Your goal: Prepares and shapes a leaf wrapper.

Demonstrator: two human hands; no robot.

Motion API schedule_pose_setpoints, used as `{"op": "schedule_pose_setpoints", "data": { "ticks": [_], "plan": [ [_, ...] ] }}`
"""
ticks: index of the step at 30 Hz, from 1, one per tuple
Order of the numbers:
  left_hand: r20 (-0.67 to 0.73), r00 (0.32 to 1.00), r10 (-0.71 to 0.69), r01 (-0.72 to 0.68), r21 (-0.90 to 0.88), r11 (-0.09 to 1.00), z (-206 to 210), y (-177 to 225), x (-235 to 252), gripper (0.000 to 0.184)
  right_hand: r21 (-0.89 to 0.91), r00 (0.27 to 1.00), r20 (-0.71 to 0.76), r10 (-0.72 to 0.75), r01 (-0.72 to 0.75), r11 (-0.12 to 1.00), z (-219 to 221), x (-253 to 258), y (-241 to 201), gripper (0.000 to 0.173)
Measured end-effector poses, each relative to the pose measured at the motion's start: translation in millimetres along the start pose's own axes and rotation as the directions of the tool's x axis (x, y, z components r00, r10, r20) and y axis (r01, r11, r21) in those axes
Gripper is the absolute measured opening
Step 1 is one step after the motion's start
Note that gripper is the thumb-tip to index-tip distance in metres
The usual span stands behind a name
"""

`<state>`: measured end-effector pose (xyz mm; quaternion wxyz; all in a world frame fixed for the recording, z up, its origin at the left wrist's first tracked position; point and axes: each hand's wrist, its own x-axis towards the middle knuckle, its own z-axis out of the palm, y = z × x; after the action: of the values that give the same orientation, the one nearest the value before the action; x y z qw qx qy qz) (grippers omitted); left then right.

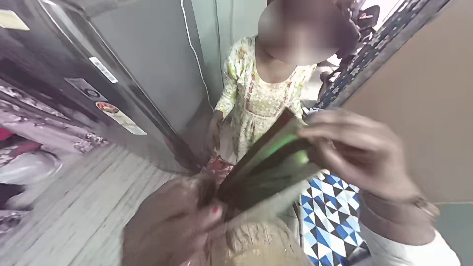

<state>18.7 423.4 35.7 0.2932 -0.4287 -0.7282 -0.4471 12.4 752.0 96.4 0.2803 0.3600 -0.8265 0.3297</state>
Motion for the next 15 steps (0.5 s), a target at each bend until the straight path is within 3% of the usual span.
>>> {"op": "schedule_pose_setpoints", "data": {
  "ticks": [2, 4, 7, 12, 15],
  "plan": [
    [0.001, 0.996, 0.084, -0.084, -0.079, 0.993, -9, 7, 20, 0.014, -0.046, 0.986, -0.012, -0.166, 0.165, 0.985, -16, 24, -15, 0.017],
    [0.024, 0.996, 0.08, -0.079, -0.065, 0.995, 17, -10, 19, 0.012, -0.026, 0.979, 0.031, -0.199, 0.2, 0.979, 4, 28, 3, 0.021],
    [0.028, 0.99, -0.137, 0.14, -0.146, 0.979, 76, -69, -9, 0.019, -0.011, 0.988, 0.101, -0.114, 0.115, 0.993, 58, 5, 52, 0.022],
    [0.03, 0.933, -0.359, 0.337, -0.423, 0.841, 105, -110, -28, 0.05, -0.063, 0.996, 0.075, 0.046, -0.041, 0.997, 100, -13, 60, 0.016],
    [0.047, 0.907, -0.418, 0.382, -0.507, 0.773, 116, -129, -8, 0.084, -0.135, 0.996, 0.03, 0.088, -0.083, 0.987, 105, -6, 63, 0.018]
  ]
}}
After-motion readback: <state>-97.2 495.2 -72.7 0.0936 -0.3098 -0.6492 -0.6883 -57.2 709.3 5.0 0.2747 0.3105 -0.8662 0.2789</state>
